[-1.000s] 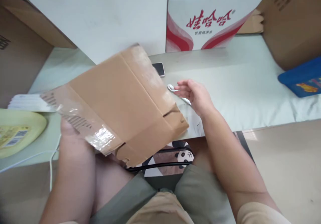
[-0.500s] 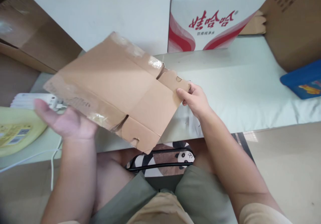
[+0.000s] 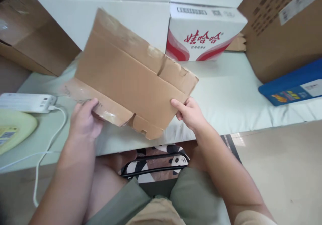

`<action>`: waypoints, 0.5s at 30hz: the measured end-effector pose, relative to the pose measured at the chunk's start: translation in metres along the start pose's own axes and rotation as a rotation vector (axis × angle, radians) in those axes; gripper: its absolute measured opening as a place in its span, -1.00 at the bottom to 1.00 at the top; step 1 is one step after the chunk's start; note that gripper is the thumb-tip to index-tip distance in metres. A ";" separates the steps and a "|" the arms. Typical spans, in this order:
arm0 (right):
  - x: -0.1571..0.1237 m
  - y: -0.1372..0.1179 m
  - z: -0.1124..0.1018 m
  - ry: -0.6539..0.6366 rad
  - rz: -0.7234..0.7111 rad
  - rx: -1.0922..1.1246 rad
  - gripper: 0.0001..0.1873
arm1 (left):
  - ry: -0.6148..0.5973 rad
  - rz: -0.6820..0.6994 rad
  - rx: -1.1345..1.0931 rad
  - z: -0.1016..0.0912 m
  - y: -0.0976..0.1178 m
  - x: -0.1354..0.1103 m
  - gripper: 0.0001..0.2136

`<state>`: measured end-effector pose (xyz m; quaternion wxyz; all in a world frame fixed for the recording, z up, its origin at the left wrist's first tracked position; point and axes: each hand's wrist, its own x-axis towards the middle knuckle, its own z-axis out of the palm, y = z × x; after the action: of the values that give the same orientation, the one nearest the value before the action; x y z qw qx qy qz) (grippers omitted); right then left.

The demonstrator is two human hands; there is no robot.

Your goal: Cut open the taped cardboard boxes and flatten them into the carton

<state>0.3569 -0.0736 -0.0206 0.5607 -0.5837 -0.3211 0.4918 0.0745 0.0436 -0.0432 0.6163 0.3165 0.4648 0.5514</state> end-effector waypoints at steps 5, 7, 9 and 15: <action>-0.041 -0.009 -0.068 0.427 -0.160 -0.034 -0.49 | -0.152 -0.093 0.092 0.005 -0.002 -0.006 -0.66; -0.058 -0.013 -0.104 0.651 -0.269 -0.063 -0.49 | -0.169 -0.095 0.145 0.007 -0.003 -0.009 -0.64; -0.069 -0.020 -0.138 0.824 -0.372 -0.121 -0.51 | -0.169 -0.096 0.170 0.010 -0.005 -0.010 -0.63; -0.028 -0.052 -0.222 1.080 -0.439 -0.332 -0.69 | -0.206 -0.092 0.272 0.016 -0.018 -0.005 -0.64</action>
<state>0.5646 -0.1658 0.0114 0.6341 -0.7505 -0.1767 -0.0580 0.0962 0.0369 -0.0527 0.6369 0.4302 0.4835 0.4190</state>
